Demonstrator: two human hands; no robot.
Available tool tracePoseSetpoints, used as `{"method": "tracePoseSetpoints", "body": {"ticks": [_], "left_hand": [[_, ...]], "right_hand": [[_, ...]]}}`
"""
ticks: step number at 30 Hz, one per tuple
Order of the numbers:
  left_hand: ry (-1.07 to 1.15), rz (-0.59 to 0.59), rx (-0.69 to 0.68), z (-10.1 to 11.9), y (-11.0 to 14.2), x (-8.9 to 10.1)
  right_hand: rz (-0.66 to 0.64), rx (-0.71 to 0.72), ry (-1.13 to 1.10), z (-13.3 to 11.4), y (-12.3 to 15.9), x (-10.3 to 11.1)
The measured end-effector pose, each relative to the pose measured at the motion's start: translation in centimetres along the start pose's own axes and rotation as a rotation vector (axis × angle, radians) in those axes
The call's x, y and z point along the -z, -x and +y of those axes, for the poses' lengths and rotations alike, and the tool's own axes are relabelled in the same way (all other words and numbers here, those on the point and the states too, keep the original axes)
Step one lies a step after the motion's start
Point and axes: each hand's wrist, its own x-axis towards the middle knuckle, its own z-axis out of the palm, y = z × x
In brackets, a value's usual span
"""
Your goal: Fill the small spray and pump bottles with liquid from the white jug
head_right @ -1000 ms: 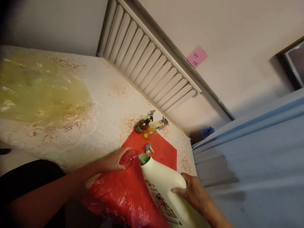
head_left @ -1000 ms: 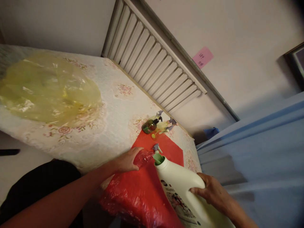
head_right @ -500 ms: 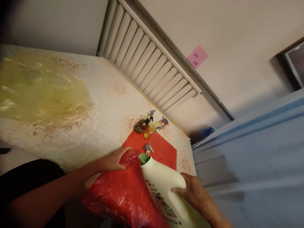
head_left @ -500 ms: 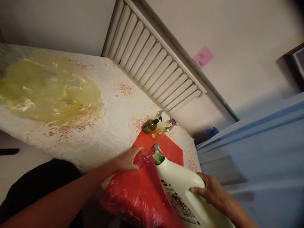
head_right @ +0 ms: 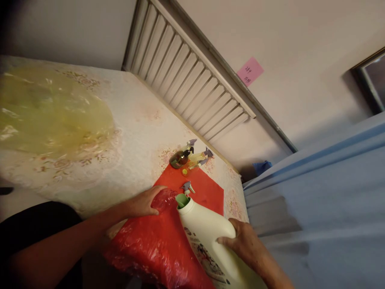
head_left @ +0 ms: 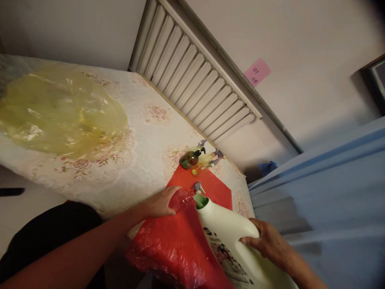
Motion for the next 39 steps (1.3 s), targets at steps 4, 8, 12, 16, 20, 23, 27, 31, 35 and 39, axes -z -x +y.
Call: {"method": "tracePoseSetpoints", "body": {"ticks": [4, 8, 12, 16, 20, 23, 27, 31, 35, 39], "left_hand": [[0.006, -0.011, 0.015, 0.14, 0.04, 0.07], [0.006, -0.012, 0.000, 0.21, 0.05, 0.15], [0.008, -0.013, 0.003, 0.22, 0.03, 0.14], [0.004, -0.010, -0.003, 0.24, 0.03, 0.14], [0.002, -0.017, 0.007, 0.19, 0.04, 0.15], [0.000, -0.013, 0.003, 0.17, 0.05, 0.14], [-0.004, -0.008, 0.007, 0.19, 0.08, 0.10], [0.002, -0.008, 0.025, 0.29, 0.11, 0.13], [0.017, -0.015, 0.012, 0.42, 0.12, 0.25], [0.013, -0.019, 0.016, 0.39, 0.11, 0.25]], "right_hand": [[-0.005, -0.004, -0.003, -0.08, 0.02, 0.05], [0.001, -0.020, 0.003, -0.30, 0.06, 0.15], [0.017, -0.022, 0.016, -0.39, 0.08, 0.22], [-0.002, -0.011, 0.010, -0.34, 0.09, 0.24], [0.000, -0.005, 0.009, -0.23, 0.07, 0.21], [0.005, -0.012, 0.011, -0.29, 0.08, 0.22], [0.004, -0.042, 0.000, -0.63, 0.13, 0.30], [-0.002, -0.035, -0.008, -0.73, 0.15, 0.31], [-0.007, -0.011, -0.008, -0.50, 0.12, 0.23], [-0.008, -0.013, -0.006, -0.44, 0.09, 0.20]]}}
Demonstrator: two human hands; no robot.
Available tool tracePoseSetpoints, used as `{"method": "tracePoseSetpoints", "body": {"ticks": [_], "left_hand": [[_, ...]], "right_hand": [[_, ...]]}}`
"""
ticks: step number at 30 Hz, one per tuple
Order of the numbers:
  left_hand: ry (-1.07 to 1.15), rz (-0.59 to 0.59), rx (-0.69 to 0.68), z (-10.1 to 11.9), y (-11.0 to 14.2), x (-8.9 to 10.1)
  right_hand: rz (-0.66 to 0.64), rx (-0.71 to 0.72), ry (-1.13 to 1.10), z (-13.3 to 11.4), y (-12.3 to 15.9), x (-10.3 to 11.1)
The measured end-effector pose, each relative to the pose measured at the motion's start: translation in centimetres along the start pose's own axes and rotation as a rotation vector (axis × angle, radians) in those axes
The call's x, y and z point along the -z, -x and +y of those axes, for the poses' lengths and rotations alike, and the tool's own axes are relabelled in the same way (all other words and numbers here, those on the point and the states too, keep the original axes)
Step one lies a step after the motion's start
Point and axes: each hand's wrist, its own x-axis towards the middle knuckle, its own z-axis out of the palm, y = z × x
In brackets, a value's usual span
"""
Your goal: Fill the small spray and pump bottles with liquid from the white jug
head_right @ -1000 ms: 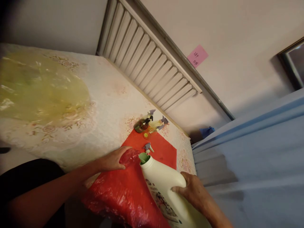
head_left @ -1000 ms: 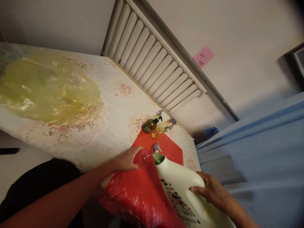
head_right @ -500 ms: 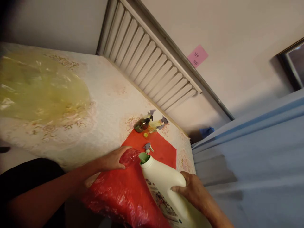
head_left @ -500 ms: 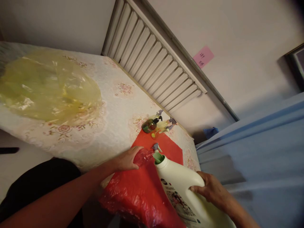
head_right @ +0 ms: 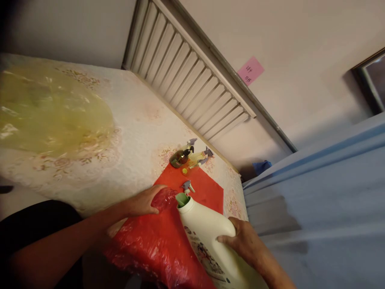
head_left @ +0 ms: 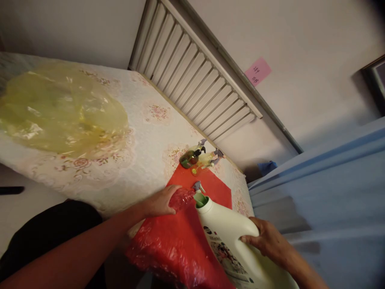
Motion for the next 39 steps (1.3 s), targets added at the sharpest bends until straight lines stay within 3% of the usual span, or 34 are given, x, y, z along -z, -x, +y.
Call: {"method": "tracePoseSetpoints", "body": {"ticks": [39], "left_hand": [[0.009, 0.016, -0.022, 0.21, 0.02, 0.12]], "right_hand": [[-0.009, -0.004, 0.024, 0.03, -0.08, 0.10]]}}
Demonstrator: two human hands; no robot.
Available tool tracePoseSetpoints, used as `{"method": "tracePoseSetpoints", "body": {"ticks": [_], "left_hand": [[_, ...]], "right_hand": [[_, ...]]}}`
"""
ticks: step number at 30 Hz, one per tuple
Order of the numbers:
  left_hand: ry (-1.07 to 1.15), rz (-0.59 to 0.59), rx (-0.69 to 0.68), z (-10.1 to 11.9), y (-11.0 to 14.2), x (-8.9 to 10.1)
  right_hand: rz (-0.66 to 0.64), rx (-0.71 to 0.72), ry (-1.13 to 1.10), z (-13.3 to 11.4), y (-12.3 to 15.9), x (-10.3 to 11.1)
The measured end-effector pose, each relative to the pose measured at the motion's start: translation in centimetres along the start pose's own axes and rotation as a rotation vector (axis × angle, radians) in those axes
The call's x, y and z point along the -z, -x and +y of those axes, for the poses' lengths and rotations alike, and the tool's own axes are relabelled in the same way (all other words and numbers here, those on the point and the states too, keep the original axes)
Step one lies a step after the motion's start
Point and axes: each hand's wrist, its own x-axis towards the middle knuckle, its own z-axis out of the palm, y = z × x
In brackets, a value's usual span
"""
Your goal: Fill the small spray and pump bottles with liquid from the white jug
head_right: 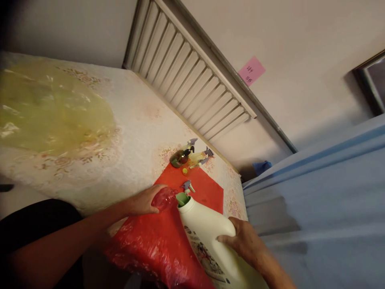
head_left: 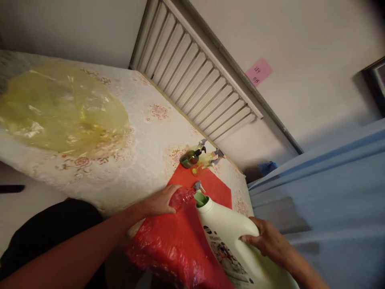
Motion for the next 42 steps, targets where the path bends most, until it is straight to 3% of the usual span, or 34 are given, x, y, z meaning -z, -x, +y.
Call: {"method": "tracePoseSetpoints", "body": {"ticks": [42], "left_hand": [[0.003, 0.001, 0.008, 0.50, -0.03, 0.26]], "right_hand": [[-0.034, 0.002, -0.034, 0.18, -0.24, 0.12]]}}
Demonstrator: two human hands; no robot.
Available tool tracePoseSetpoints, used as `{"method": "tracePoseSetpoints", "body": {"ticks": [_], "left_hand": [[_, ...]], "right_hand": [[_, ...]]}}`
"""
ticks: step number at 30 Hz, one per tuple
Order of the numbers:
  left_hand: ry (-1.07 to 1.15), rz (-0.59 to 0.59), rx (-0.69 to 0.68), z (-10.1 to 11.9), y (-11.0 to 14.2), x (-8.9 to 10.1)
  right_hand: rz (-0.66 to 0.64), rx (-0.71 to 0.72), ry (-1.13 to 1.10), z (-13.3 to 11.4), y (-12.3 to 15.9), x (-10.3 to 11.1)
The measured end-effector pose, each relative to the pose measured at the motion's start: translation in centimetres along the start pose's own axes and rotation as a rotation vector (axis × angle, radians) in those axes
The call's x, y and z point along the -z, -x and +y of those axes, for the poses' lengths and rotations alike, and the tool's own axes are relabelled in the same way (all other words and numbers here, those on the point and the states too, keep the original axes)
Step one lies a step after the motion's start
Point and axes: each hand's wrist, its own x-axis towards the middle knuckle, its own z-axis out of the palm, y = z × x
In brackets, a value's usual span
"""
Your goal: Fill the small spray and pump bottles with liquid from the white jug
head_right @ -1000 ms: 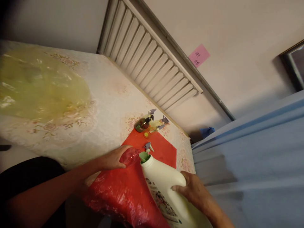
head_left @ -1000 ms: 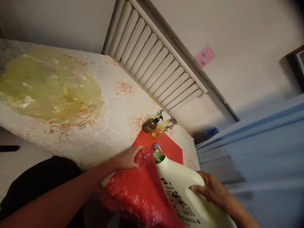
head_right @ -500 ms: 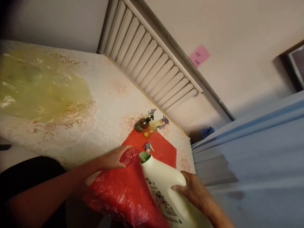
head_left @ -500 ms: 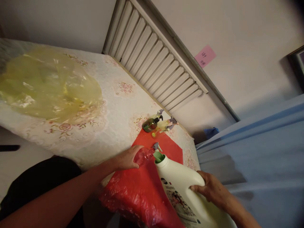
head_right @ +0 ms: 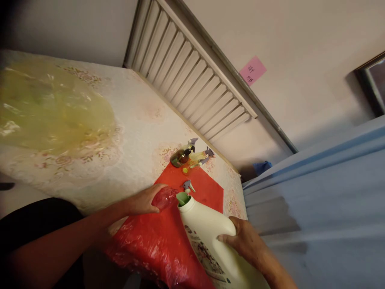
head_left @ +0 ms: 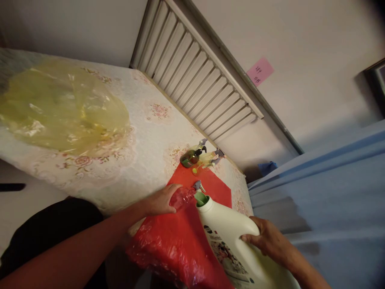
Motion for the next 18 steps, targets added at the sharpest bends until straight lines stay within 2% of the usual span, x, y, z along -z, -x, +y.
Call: {"method": "tracePoseSetpoints", "body": {"ticks": [18], "left_hand": [[-0.007, -0.016, 0.018, -0.04, 0.12, 0.06]], "right_hand": [[-0.002, -0.013, 0.017, -0.47, 0.17, 0.12]]}}
